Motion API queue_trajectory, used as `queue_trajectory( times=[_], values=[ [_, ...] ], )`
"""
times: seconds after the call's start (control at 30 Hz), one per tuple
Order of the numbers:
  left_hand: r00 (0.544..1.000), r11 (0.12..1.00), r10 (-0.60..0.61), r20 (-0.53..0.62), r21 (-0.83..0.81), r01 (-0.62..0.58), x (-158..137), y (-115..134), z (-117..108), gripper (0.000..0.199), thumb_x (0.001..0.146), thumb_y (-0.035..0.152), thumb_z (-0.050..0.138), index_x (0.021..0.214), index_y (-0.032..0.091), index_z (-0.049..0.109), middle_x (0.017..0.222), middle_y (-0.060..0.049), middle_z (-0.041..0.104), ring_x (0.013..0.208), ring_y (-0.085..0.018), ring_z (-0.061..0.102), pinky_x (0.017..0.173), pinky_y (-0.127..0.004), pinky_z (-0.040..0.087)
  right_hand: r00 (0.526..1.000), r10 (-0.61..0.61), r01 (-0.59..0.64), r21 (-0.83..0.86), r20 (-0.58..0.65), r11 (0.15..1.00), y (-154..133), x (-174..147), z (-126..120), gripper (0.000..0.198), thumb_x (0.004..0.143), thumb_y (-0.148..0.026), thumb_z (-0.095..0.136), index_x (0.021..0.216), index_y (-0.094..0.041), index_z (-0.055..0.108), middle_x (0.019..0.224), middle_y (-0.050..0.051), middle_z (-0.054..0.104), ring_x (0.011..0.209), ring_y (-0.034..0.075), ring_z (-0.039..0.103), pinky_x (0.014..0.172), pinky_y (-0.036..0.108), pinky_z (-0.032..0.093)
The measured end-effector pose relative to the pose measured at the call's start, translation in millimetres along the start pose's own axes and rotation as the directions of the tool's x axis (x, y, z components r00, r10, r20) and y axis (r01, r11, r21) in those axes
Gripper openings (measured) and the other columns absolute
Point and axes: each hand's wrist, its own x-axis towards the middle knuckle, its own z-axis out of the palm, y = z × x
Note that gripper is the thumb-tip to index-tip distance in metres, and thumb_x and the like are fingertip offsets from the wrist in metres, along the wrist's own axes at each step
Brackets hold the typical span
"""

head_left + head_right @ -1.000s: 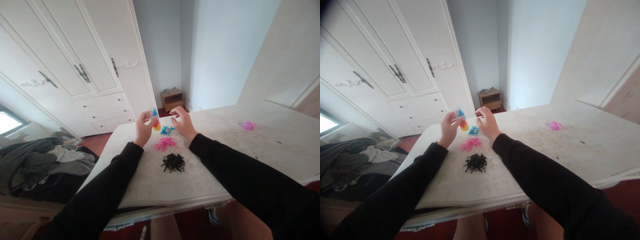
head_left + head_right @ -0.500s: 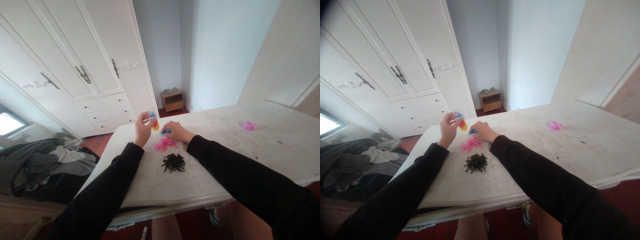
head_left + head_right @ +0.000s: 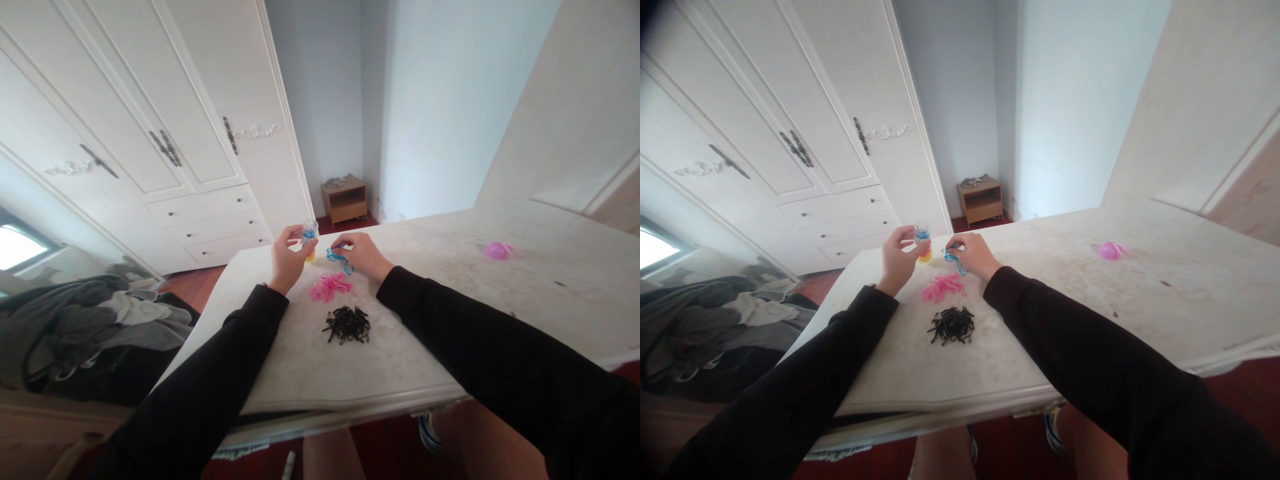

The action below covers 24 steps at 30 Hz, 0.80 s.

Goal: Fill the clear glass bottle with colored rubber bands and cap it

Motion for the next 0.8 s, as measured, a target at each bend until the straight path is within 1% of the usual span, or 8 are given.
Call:
queue_trajectory(
  times=[0.1, 0.17, 0.27, 0.4, 0.5, 0.57, 0.7, 0.8],
  values=[
    [0.999, 0.998, 0.033, 0.027, 0.043, -0.034, -0.2, -0.3, -0.8, 0.036, 0.074, 0.022, 0.085, 0.107, 0.021, 0.073, 0.102, -0.004, 0.076, 0.094, -0.021, 0.071, 0.083, -0.036, 0.055, 0.996, 0.047, -0.040, 0.083, -0.078, 0.996, -1.6, 0.3, -2.1, 0.004, 0.083, -0.016, 0.073, 0.083, -0.018, 0.077, 0.071, 0.001, 0.073, 0.068, 0.016, 0.063, 0.070, 0.030, 0.047],
    [0.996, 0.995, 0.063, 0.059, 0.077, -0.068, -0.2, -0.5, -1.2, 0.036, 0.072, 0.017, 0.086, 0.106, 0.021, 0.076, 0.101, -0.004, 0.075, 0.093, -0.020, 0.070, 0.084, -0.036, 0.055, 0.989, 0.064, -0.044, 0.147, -0.133, 0.988, -3.9, 0.3, -3.3, 0.002, 0.082, -0.019, 0.074, 0.084, -0.019, 0.073, 0.069, 0.000, 0.069, 0.065, 0.016, 0.061, 0.066, 0.029, 0.046],
    [0.988, 0.986, 0.104, 0.114, 0.120, -0.117, -0.1, -1.0, -1.5, 0.035, 0.069, 0.014, 0.087, 0.102, 0.021, 0.078, 0.097, -0.004, 0.075, 0.091, -0.020, 0.069, 0.086, -0.037, 0.054, 0.978, 0.044, 0.005, 0.237, -0.204, 0.971, -8.4, -0.1, -4.2, 0.008, 0.081, -0.022, 0.075, 0.083, -0.020, 0.068, 0.071, -0.002, 0.067, 0.067, 0.016, 0.061, 0.066, 0.029, 0.047],
    [0.972, 0.974, 0.151, 0.182, 0.138, -0.178, -1.7, -0.5, -1.0, 0.035, 0.068, 0.014, 0.089, 0.101, 0.022, 0.080, 0.094, -0.004, 0.074, 0.087, -0.021, 0.068, 0.084, -0.036, 0.054, 0.976, 0.012, 0.058, 0.310, -0.219, 0.949, -14.9, -2.1, -3.6, 0.011, 0.081, -0.025, 0.076, 0.082, -0.021, 0.065, 0.075, -0.001, 0.068, 0.069, 0.016, 0.064, 0.069, 0.029, 0.050],
    [0.952, 0.969, 0.197, 0.233, 0.101, -0.225, -3.9, 1.7, -0.5, 0.033, 0.072, 0.016, 0.088, 0.104, 0.023, 0.081, 0.093, -0.004, 0.074, 0.085, -0.020, 0.068, 0.080, -0.034, 0.055, 0.983, 0.003, 0.051, 0.289, -0.183, 0.956, -18.0, -4.1, -3.1, 0.012, 0.082, -0.027, 0.077, 0.079, -0.019, 0.069, 0.072, 0.000, 0.068, 0.068, 0.016, 0.062, 0.066, 0.030, 0.048],
    [0.944, 0.968, 0.219, 0.245, 0.070, -0.243, -5.2, 3.0, -0.1, 0.031, 0.075, 0.019, 0.087, 0.105, 0.024, 0.081, 0.093, -0.004, 0.074, 0.084, -0.020, 0.068, 0.079, -0.034, 0.055, 0.987, -0.022, 0.064, 0.263, -0.162, 0.963, -18.6, -4.5, -3.4, 0.012, 0.082, -0.027, 0.079, 0.077, -0.019, 0.072, 0.073, 0.001, 0.068, 0.069, 0.016, 0.061, 0.067, 0.030, 0.048],
    [0.950, 0.972, 0.214, 0.226, 0.045, -0.230, -5.4, 2.5, 0.4, 0.031, 0.075, 0.019, 0.087, 0.105, 0.023, 0.080, 0.094, -0.004, 0.074, 0.084, -0.019, 0.068, 0.079, -0.033, 0.055, 0.975, -0.132, 0.163, 0.165, -0.181, 0.973, -17.4, -3.1, -4.2, 0.010, 0.086, -0.024, 0.076, 0.079, -0.018, 0.079, 0.085, 0.004, 0.067, 0.081, 0.018, 0.063, 0.074, 0.031, 0.050],
    [0.960, 0.977, 0.191, 0.206, 0.058, -0.207, -4.4, 0.4, 0.2, 0.033, 0.073, 0.017, 0.088, 0.105, 0.023, 0.080, 0.094, -0.004, 0.074, 0.085, -0.019, 0.068, 0.078, -0.033, 0.054, 0.974, -0.188, 0.202, 0.115, -0.125, 0.973, -16.5, -2.4, -3.3, 0.011, 0.089, -0.020, 0.071, 0.085, -0.018, 0.081, 0.086, 0.005, 0.068, 0.081, 0.017, 0.064, 0.075, 0.031, 0.051]
  ],
)
